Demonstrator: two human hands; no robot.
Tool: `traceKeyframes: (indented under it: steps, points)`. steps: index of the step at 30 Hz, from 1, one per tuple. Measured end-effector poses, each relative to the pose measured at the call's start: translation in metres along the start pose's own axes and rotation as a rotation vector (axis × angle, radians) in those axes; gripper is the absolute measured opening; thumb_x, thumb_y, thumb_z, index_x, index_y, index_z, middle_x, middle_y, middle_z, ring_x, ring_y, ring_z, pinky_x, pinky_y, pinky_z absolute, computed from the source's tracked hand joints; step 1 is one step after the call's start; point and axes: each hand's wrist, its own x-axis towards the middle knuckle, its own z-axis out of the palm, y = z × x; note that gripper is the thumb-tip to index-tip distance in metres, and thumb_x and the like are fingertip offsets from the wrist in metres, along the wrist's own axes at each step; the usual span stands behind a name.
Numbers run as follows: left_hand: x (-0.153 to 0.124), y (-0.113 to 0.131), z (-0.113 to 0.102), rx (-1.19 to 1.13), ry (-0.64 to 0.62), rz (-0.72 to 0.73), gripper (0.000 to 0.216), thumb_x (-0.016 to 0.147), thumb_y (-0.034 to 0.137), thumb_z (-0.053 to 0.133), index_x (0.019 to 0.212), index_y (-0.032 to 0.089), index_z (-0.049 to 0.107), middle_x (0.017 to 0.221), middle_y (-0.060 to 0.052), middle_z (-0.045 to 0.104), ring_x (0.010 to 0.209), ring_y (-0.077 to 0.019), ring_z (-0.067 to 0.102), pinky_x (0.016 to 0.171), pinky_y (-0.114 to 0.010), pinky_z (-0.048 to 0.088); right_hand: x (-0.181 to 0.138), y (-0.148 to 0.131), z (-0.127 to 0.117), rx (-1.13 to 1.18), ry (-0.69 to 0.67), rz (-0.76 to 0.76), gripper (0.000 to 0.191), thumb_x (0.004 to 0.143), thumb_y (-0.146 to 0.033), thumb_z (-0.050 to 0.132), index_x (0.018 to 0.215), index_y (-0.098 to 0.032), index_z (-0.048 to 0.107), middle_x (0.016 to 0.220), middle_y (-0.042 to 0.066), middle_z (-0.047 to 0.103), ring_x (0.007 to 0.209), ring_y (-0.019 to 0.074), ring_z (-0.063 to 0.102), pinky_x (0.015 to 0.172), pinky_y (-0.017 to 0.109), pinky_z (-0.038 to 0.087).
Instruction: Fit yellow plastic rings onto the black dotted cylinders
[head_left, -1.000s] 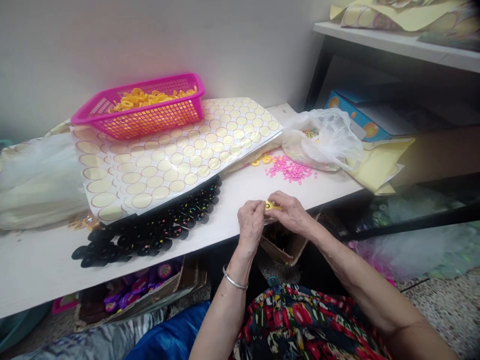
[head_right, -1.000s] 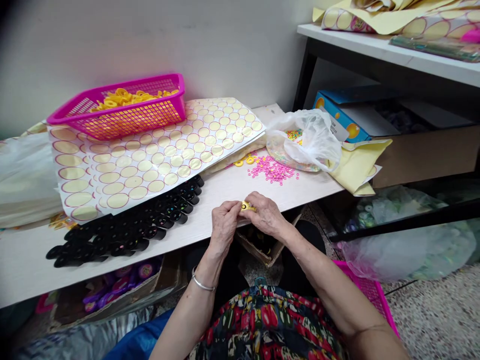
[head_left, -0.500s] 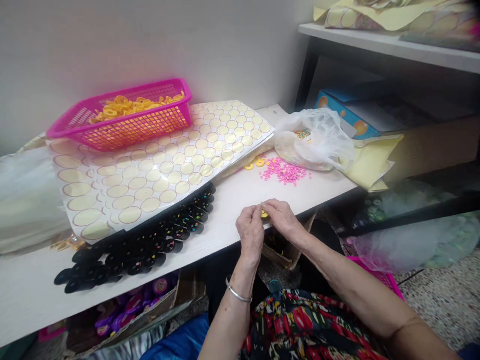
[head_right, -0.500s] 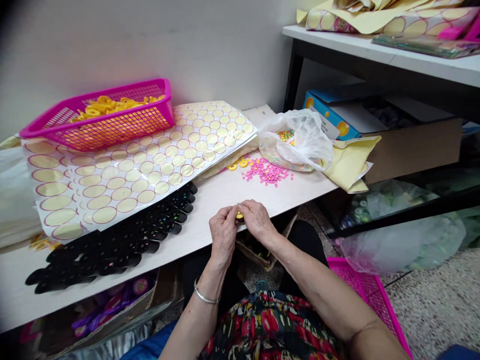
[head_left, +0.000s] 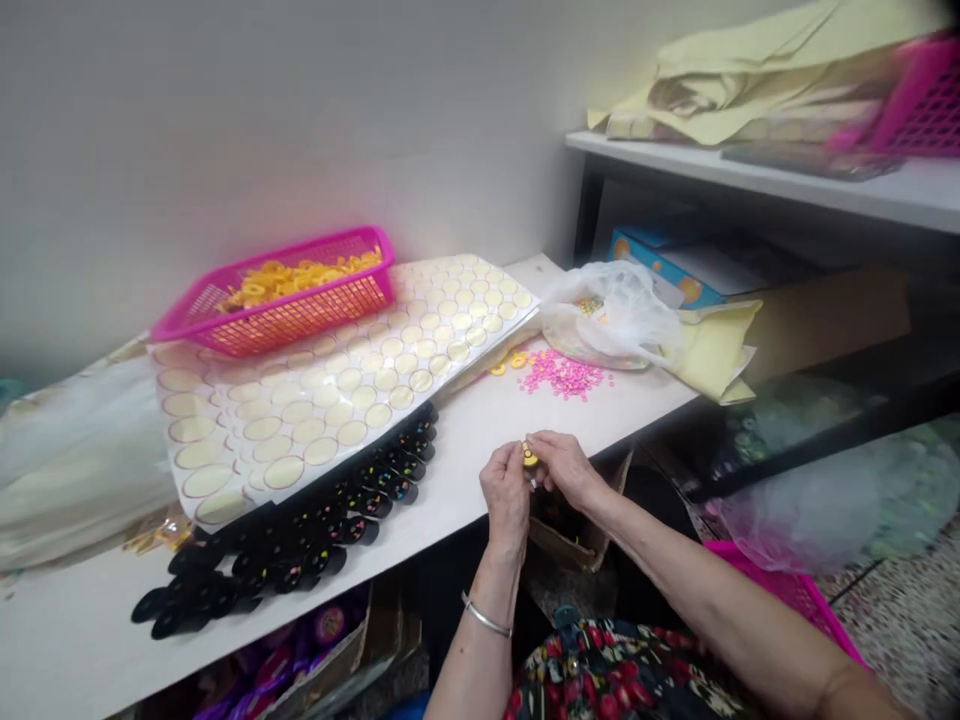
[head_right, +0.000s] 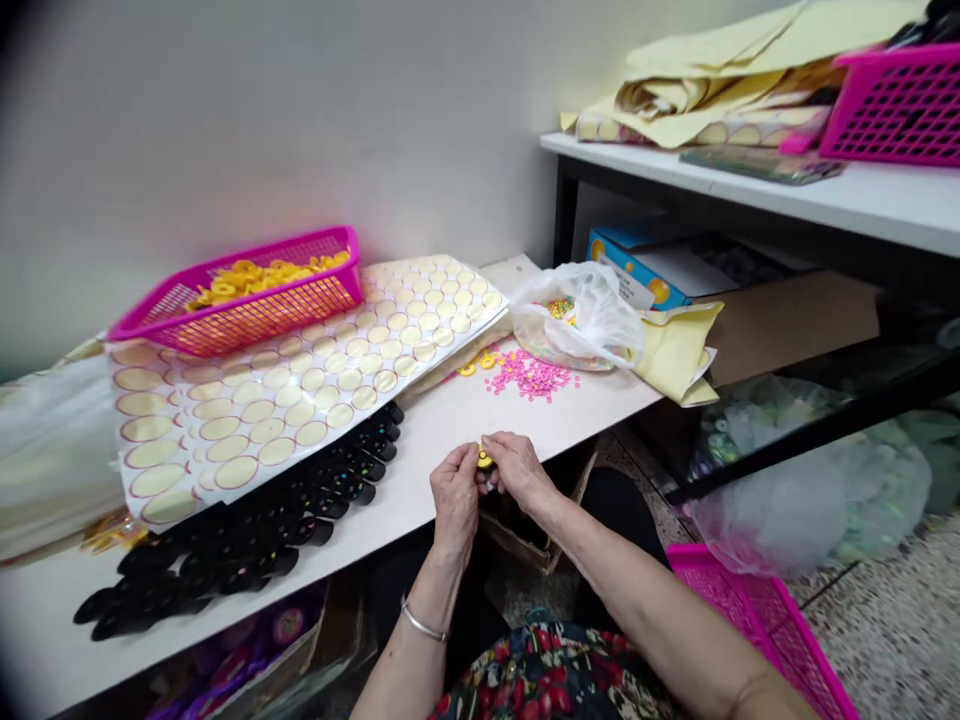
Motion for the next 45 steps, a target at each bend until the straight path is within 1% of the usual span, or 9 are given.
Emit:
traceKeyframes:
  steps: [6,9,13,19,24,28,34,40,45]
  points:
    - [0.000,0.000,-0.014,0.082,-0.188,0.091,0.045,0.060,0.033,0.073,0.099,0.015,0.062,0.073,0.002,0.057,0.053,-0.0051,0.045,0.050,-0.017,0.037,-0.002,0.004,-0.004,0.086,-0.045,-0.047,0.039,0.075,-0.052,0.054,0.069,-0.014,0.057,0.051,-0.003,0.051,0.037,0.0056,0.041,0.032,0.017,0.030]
    - [-0.001,0.000,-0.015,0.172,-0.185,0.188,0.039,0.053,0.024,0.078,0.089,0.016,0.065,0.079,0.000,0.057,0.061,-0.0069,0.048,0.057,-0.019,0.040,-0.015,0.005,-0.015,0.241,-0.052,-0.058,0.042,0.076,-0.055,0.053,0.085,-0.015,0.060,0.072,0.003,0.061,0.049,0.0077,0.051,0.037,0.018,0.038]
    - [-0.015,0.010,-0.009,0.246,-0.231,0.308,0.028,0.058,0.026,0.075,0.083,0.016,0.065,0.078,-0.001,0.057,0.072,-0.0118,0.052,0.064,-0.022,0.042,-0.039,0.009,-0.038,0.461,-0.057,-0.064,0.040,0.075,-0.050,0.059,0.098,-0.017,0.061,0.089,0.007,0.064,0.064,0.0113,0.058,0.051,0.022,0.046]
    - [-0.043,0.024,0.002,0.530,-0.308,0.680,0.029,0.067,0.023,0.070,0.095,0.021,0.065,0.086,-0.003,0.063,0.084,-0.0167,0.052,0.076,-0.030,0.043,-0.067,0.011,-0.058,0.525,-0.346,-0.085,0.044,0.070,-0.046,0.066,0.104,-0.018,0.063,0.101,0.007,0.062,0.086,0.0167,0.058,0.072,0.031,0.050]
    - [-0.052,0.018,0.007,0.730,-0.310,0.944,0.028,0.073,0.020,0.062,0.101,0.019,0.063,0.091,-0.006,0.065,0.078,-0.0159,0.053,0.072,-0.031,0.043,-0.073,0.011,-0.059,0.330,-0.256,-0.179,0.036,0.080,-0.043,0.057,0.103,-0.017,0.065,0.094,0.006,0.065,0.085,0.0149,0.058,0.075,0.027,0.047]
    - [-0.059,0.013,0.008,0.788,-0.313,0.968,0.024,0.077,0.021,0.057,0.100,0.018,0.061,0.091,-0.006,0.066,0.078,-0.0157,0.053,0.071,-0.030,0.043,-0.075,0.016,-0.065,0.242,-0.258,-0.199,0.035,0.075,-0.038,0.064,0.102,-0.018,0.065,0.094,0.004,0.066,0.086,0.0149,0.057,0.077,0.026,0.046]
    - [-0.064,0.010,0.008,0.804,-0.333,1.033,0.022,0.077,0.023,0.053,0.096,0.016,0.062,0.095,-0.009,0.066,0.076,-0.0176,0.052,0.068,-0.033,0.041,-0.078,0.007,-0.073,0.228,-0.309,-0.046,0.050,0.052,-0.014,0.079,0.100,-0.019,0.066,0.087,-0.001,0.066,0.077,0.0115,0.058,0.072,0.023,0.045]
    - [-0.066,0.006,0.009,0.775,-0.387,1.031,0.014,0.079,0.021,0.051,0.084,0.016,0.063,0.088,-0.008,0.067,0.073,-0.0157,0.053,0.069,-0.032,0.042,-0.080,0.004,-0.067,0.270,-0.280,-0.012,0.041,0.048,-0.014,0.079,0.088,-0.017,0.067,0.081,-0.001,0.065,0.073,0.0116,0.058,0.069,0.023,0.045]
    - [-0.066,-0.004,0.003,0.713,-0.367,0.897,0.013,0.077,0.017,0.052,0.086,0.016,0.062,0.085,-0.006,0.066,0.076,-0.0160,0.053,0.070,-0.032,0.042,-0.079,0.013,-0.059,0.198,-0.264,-0.052,0.036,0.062,-0.025,0.073,0.096,-0.015,0.066,0.086,0.003,0.066,0.080,0.0151,0.058,0.074,0.027,0.044]
